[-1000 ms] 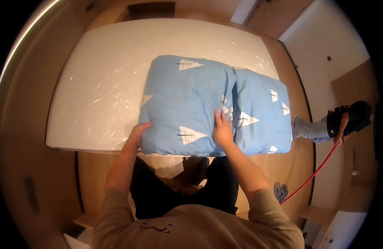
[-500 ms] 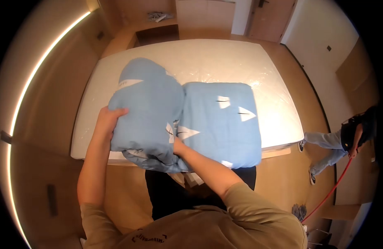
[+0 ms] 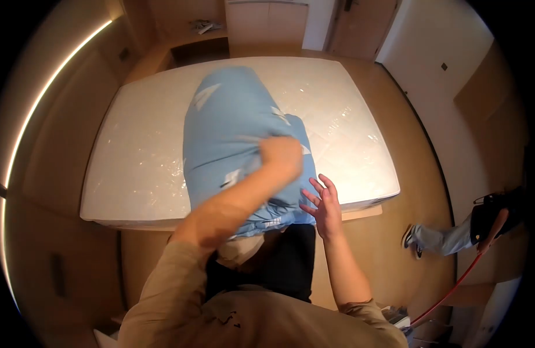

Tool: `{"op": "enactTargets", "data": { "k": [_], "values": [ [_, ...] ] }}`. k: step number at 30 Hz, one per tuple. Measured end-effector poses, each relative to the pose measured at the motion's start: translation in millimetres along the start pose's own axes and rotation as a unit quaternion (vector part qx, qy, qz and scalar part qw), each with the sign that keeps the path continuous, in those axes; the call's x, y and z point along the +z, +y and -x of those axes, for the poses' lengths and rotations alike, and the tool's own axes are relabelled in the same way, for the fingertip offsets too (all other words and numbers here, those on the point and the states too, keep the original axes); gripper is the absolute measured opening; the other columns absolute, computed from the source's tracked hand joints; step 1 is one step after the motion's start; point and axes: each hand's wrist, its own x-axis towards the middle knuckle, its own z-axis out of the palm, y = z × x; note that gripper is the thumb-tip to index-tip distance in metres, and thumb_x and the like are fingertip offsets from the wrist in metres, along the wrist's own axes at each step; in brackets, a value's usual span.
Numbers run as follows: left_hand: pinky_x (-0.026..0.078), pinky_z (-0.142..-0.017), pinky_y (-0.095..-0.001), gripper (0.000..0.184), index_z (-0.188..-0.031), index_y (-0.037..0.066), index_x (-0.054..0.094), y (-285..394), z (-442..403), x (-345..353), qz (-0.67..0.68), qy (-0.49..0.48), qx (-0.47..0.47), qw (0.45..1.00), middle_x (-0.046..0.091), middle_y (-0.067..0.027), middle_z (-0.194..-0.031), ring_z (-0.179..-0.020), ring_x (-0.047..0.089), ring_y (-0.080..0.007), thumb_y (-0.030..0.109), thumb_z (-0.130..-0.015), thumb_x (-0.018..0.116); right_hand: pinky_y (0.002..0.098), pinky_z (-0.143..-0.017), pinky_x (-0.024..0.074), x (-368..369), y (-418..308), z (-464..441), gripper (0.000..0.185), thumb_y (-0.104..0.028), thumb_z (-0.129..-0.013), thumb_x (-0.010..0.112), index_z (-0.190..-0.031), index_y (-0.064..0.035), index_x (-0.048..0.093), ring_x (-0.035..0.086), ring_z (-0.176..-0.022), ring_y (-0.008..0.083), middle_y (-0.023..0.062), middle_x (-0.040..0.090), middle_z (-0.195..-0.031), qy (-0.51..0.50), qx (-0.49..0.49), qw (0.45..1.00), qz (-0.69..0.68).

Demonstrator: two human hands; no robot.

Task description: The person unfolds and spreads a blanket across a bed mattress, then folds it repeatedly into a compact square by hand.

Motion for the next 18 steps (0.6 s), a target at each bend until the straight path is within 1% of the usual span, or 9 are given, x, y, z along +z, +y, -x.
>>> {"op": "enactTargets", "data": {
  "k": [2, 4, 5, 6, 8, 11, 15, 17, 18],
  "values": [
    [0.049, -0.072, -0.0435, 0.016, -0.083, 0.014, 0.074, 40.0, -4.3, 43.7, 0.018, -0.029, 0.027, 0.999, 0.071, -0.0104, -0.092, -0.089, 0.068, -0.0244, 0.021, -0.08, 0.06, 0.0362, -0.091, 0.0444, 0.6, -8.3, -9.4, 0.067, -0.046, -0.089, 0.06, -0.136, -0.0036, 0.038, 0.052, -0.112, 0.023, 0.0133, 0.049, -0.132, 0.021, -0.001, 0.999, 0.042],
    [0.047, -0.075, -0.0447, 0.016, -0.089, 0.015, 0.073, 31.5, -60.1, 93.2, 0.021, -0.056, 0.043, 0.997, 0.071, -0.0076, -0.097, -0.093, 0.066, -0.0251, 0.022, -0.082, 0.06, 0.0347, -0.094, 0.0426, 24.0, 9.5, -100.0, 0.073, -0.045, -0.086, 0.064, -0.133, 0.0051, 0.037, 0.05, -0.114, 0.0253, 0.019, 0.051, -0.128, 0.031, -0.008, 0.994, 0.109],
    [0.046, -0.075, -0.0452, 0.018, -0.093, 0.015, 0.073, 41.0, -53.1, 110.8, 0.021, -0.067, 0.041, 0.997, 0.07, -0.0065, -0.099, -0.094, 0.066, -0.0262, 0.022, -0.082, 0.06, 0.0352, -0.095, 0.0429, 2.6, 16.6, -121.0, 0.083, -0.049, -0.084, 0.065, -0.132, 0.0122, 0.036, 0.052, -0.114, 0.0289, 0.0263, 0.05, -0.127, -0.015, -0.023, 0.981, 0.192],
    [0.045, -0.076, -0.0459, 0.022, -0.1, 0.014, 0.07, 41.7, -40.5, 119.6, 0.008, -0.078, 0.07, 0.994, 0.068, -0.0061, -0.107, -0.098, 0.064, -0.0268, 0.022, -0.084, 0.058, 0.0364, -0.096, 0.043, 10.1, 9.5, -126.0, 0.092, -0.054, -0.08, 0.066, -0.134, 0.0135, 0.034, 0.052, -0.116, 0.0318, 0.0306, 0.049, -0.127, 0.074, 0.01, 0.968, 0.239],
    [0.041, -0.084, -0.049, 0.036, -0.117, 0.01, 0.063, 64.2, -17.9, 115.7, 0.004, -0.171, 0.115, 0.979, 0.059, -0.0154, -0.125, -0.115, 0.055, -0.0318, 0.025, -0.085, 0.057, 0.0365, -0.097, 0.0423, -13.9, 0.1, -171.7, 0.1, -0.058, -0.077, 0.067, -0.136, 0.0141, 0.03, 0.05, -0.12, 0.0342, 0.0343, 0.046, -0.129, 0.023, 0.07, 0.948, 0.308],
    [0.027, -0.1, -0.0533, 0.072, -0.142, -0.006, 0.031, 106.0, 22.8, 152.3, -0.052, -0.172, 0.155, 0.971, 0.033, -0.0365, -0.14, -0.134, 0.028, -0.0472, 0.027, -0.083, 0.057, 0.0432, -0.102, 0.038, 34.3, -20.8, -208.1, 0.103, -0.066, -0.077, 0.059, -0.138, 0.0101, 0.03, 0.049, -0.12, 0.0417, 0.0318, 0.047, -0.13, 0.089, -0.024, 0.863, 0.497],
    [0.021, -0.108, -0.0553, 0.071, -0.138, -0.003, 0.039, 124.6, 11.4, 117.1, 0.16, -0.067, 0.267, 0.948, 0.029, -0.0277, -0.145, -0.135, 0.026, -0.0466, 0.034, -0.081, 0.059, 0.0493, -0.099, 0.0372, 35.4, -74.0, -233.9, 0.098, -0.075, -0.077, 0.048, -0.137, 0.0025, 0.035, 0.05, -0.118, 0.0427, 0.0266, 0.051, -0.128, 0.204, -0.042, 0.781, 0.588],
    [0.021, -0.108, -0.0556, 0.069, -0.136, 0.0, 0.044, 88.2, 27.2, 81.2, 0.124, -0.071, 0.309, 0.94, 0.028, -0.0262, -0.146, -0.134, 0.025, -0.0464, 0.037, -0.081, 0.061, 0.0494, -0.096, 0.0392, 17.3, -60.0, -244.9, 0.094, -0.076, -0.078, 0.044, -0.132, 0.0005, 0.04, 0.052, -0.116, 0.0402, 0.0258, 0.054, -0.124, 0.194, 0.035, 0.785, 0.588],
    [0.02, -0.108, -0.0573, 0.072, -0.135, 0.001, 0.043, 90.2, 30.2, 69.4, 0.149, -0.025, 0.272, 0.95, 0.03, -0.0261, -0.144, -0.134, 0.025, -0.0461, 0.041, -0.079, 0.063, 0.0494, -0.094, 0.0402, -7.7, -66.4, -252.5, 0.092, -0.077, -0.078, 0.042, -0.13, -0.0005, 0.043, 0.054, -0.115, 0.039, 0.0254, 0.055, -0.122, 0.183, 0.073, 0.79, 0.581]
  ]
}}
